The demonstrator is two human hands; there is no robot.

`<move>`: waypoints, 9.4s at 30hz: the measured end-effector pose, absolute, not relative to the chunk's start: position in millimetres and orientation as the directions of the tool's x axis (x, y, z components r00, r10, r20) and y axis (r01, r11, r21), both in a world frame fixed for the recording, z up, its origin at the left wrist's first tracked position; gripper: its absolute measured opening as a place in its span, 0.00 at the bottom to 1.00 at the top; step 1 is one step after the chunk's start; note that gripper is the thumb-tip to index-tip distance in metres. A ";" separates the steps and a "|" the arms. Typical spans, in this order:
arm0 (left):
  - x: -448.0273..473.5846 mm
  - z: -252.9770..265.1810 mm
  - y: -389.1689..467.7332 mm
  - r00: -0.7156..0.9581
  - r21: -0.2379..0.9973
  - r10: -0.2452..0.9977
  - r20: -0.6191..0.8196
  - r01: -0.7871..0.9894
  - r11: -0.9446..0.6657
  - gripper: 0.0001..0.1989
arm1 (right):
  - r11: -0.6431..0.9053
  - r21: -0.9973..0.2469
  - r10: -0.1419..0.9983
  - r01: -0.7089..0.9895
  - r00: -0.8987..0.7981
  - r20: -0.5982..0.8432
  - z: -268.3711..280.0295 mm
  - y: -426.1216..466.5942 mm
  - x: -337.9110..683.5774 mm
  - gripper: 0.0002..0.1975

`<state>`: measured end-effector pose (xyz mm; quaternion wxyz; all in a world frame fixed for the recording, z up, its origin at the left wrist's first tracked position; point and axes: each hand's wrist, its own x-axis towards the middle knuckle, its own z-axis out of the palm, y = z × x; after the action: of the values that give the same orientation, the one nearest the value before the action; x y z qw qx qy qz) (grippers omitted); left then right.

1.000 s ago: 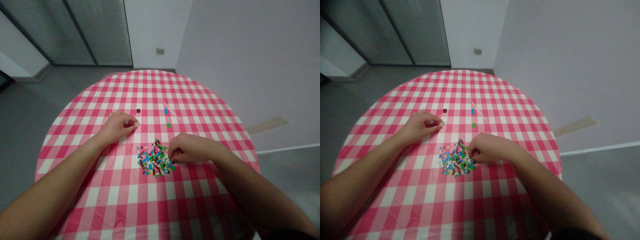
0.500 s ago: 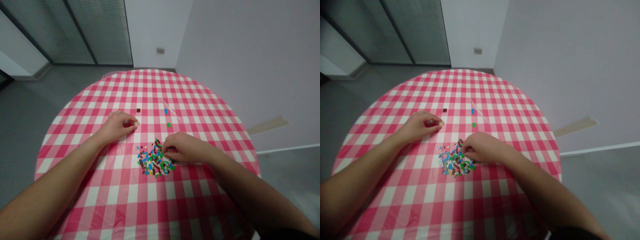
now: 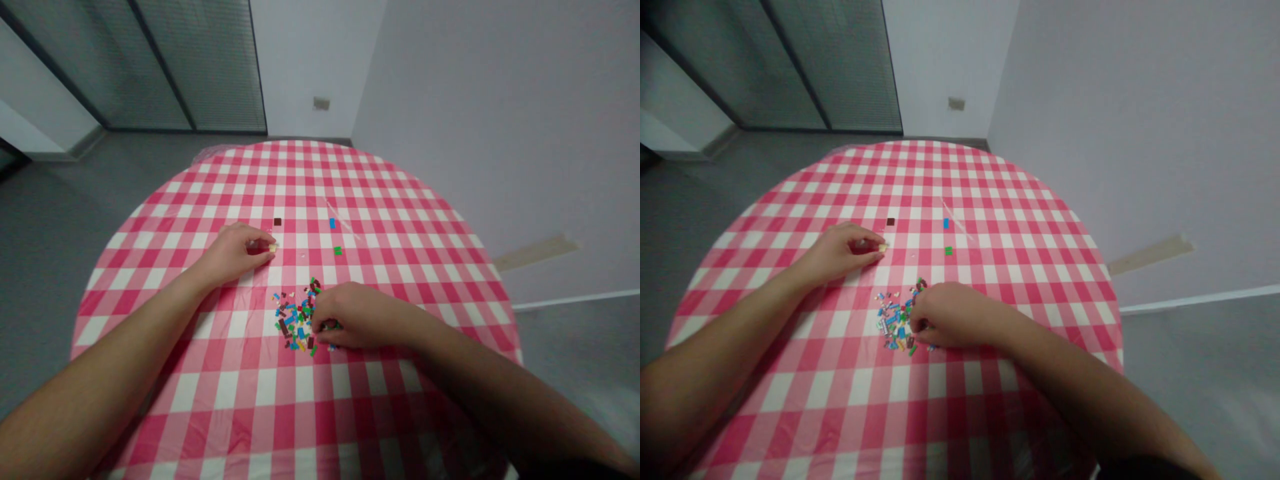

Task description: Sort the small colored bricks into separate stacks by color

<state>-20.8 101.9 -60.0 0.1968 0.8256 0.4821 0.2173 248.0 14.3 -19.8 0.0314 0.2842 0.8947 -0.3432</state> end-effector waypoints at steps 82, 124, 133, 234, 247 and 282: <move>-20.6 -59.4 101.3 0.435 0.544 0.887 0.152 0.713 -0.443 0.14 | 0.602 -0.449 0.637 0.660 -0.736 -0.229 -12.9 27.2 259.8 0.08; 26.6 -47.7 51.2 0.537 0.335 0.521 0.663 0.410 -0.848 0.03 | -0.054 -0.990 0.922 0.127 -0.373 -0.098 -49.1 32.4 236.2 0.12; 12.4 -44.2 65.1 0.543 0.341 0.584 0.603 0.487 -0.805 0.04 | 0.032 -0.970 0.938 0.243 -0.342 -0.055 -47.8 33.2 241.5 0.14; -27.6 -63.5 107.9 0.483 0.508 0.858 0.174 0.703 -0.498 0.13 | 0.113 -0.951 0.966 0.289 -0.255 0.037 -46.2 38.6 254.0 0.13; -25.8 -60.0 106.5 0.473 0.524 0.869 0.144 0.709 -0.473 0.13 | 0.093 -0.958 0.969 0.271 -0.247 0.024 -44.0 38.1 253.4 0.12; 3.5 -47.9 68.6 0.693 0.506 0.665 0.278 0.483 -0.715 0.07 | 0.479 -0.497 0.810 0.723 -0.582 -0.066 -38.6 39.3 265.2 0.05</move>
<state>3.5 68.6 -47.9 0.2010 0.8979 0.3195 0.2264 265.2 39.3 -38.6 -0.0893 0.4482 0.8554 -0.2440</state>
